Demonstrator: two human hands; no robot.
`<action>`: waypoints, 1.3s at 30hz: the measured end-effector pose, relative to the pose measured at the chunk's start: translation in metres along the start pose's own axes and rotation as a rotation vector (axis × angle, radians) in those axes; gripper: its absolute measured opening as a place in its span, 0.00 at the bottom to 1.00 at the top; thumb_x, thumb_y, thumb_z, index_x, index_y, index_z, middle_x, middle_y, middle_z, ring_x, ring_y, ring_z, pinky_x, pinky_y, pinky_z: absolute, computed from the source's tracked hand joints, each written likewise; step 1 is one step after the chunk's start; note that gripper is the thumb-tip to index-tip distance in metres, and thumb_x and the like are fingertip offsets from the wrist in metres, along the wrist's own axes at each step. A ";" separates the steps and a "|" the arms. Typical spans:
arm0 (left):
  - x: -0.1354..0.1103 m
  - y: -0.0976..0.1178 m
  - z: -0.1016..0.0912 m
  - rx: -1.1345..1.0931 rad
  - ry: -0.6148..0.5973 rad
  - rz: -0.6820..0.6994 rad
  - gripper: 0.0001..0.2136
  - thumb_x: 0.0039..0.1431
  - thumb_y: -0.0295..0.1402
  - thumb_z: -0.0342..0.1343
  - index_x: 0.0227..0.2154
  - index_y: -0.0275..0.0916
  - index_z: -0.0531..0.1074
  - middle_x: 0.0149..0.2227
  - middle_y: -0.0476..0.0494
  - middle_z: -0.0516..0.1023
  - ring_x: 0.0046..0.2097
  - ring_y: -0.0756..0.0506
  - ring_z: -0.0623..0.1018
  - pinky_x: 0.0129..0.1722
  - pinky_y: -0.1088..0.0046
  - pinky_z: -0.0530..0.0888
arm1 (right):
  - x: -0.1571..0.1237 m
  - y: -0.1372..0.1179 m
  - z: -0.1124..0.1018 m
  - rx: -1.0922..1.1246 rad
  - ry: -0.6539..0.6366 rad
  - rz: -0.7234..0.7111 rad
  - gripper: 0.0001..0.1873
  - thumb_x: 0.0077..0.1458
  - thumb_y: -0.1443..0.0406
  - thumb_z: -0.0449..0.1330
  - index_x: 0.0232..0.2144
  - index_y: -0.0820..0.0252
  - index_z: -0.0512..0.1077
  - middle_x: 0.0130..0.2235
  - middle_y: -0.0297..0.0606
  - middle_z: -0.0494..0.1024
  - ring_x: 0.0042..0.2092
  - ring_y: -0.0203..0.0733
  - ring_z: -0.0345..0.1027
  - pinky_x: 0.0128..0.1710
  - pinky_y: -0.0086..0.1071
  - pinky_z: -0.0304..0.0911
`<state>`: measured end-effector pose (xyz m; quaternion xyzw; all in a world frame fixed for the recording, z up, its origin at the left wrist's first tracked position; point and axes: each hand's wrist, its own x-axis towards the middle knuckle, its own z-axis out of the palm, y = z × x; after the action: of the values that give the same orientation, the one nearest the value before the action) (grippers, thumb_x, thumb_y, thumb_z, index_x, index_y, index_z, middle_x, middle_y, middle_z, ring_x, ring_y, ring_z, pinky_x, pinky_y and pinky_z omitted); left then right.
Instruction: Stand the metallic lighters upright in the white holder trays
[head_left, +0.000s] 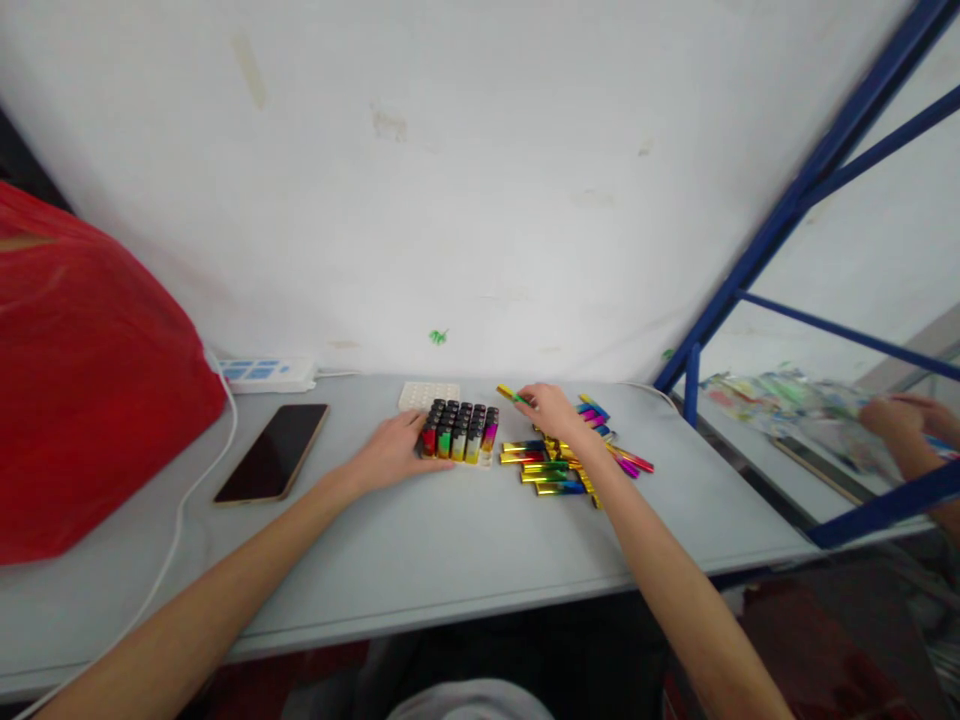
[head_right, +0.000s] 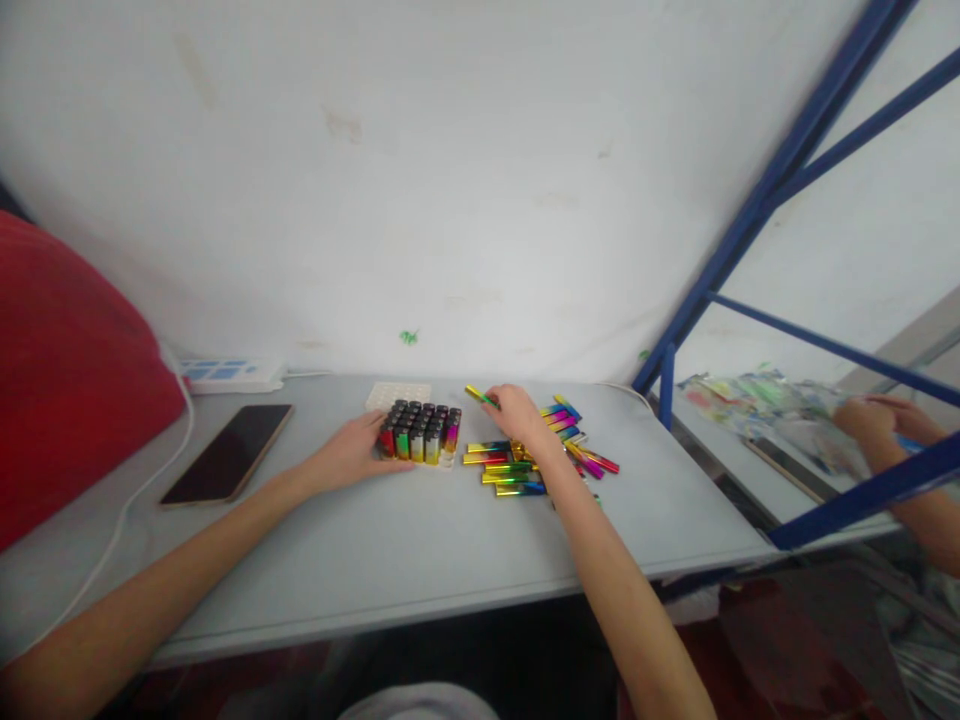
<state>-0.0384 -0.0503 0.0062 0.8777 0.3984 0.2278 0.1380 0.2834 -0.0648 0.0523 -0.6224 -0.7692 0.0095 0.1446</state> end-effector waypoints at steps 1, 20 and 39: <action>0.000 0.000 0.000 -0.008 0.005 0.004 0.38 0.51 0.64 0.67 0.57 0.41 0.77 0.54 0.33 0.82 0.56 0.28 0.81 0.59 0.53 0.77 | -0.004 0.004 -0.003 0.066 0.054 0.033 0.13 0.70 0.64 0.59 0.50 0.62 0.81 0.45 0.48 0.86 0.45 0.46 0.80 0.48 0.35 0.68; -0.004 -0.001 0.010 0.046 0.084 -0.104 0.35 0.51 0.65 0.66 0.53 0.44 0.76 0.54 0.34 0.82 0.58 0.27 0.79 0.59 0.48 0.76 | -0.006 -0.019 -0.014 1.463 0.232 0.055 0.26 0.59 0.39 0.65 0.39 0.51 0.68 0.35 0.32 0.75 0.33 0.38 0.69 0.33 0.31 0.68; -0.003 0.005 0.003 0.011 0.034 -0.069 0.34 0.53 0.62 0.67 0.53 0.41 0.75 0.54 0.34 0.82 0.56 0.29 0.81 0.56 0.52 0.77 | -0.019 -0.057 0.037 1.450 0.076 0.355 0.27 0.60 0.44 0.52 0.18 0.51 0.53 0.18 0.24 0.47 0.19 0.31 0.35 0.20 0.30 0.33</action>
<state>-0.0356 -0.0554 0.0050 0.8602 0.4320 0.2355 0.1342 0.2238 -0.0901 0.0243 -0.4858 -0.4525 0.5159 0.5414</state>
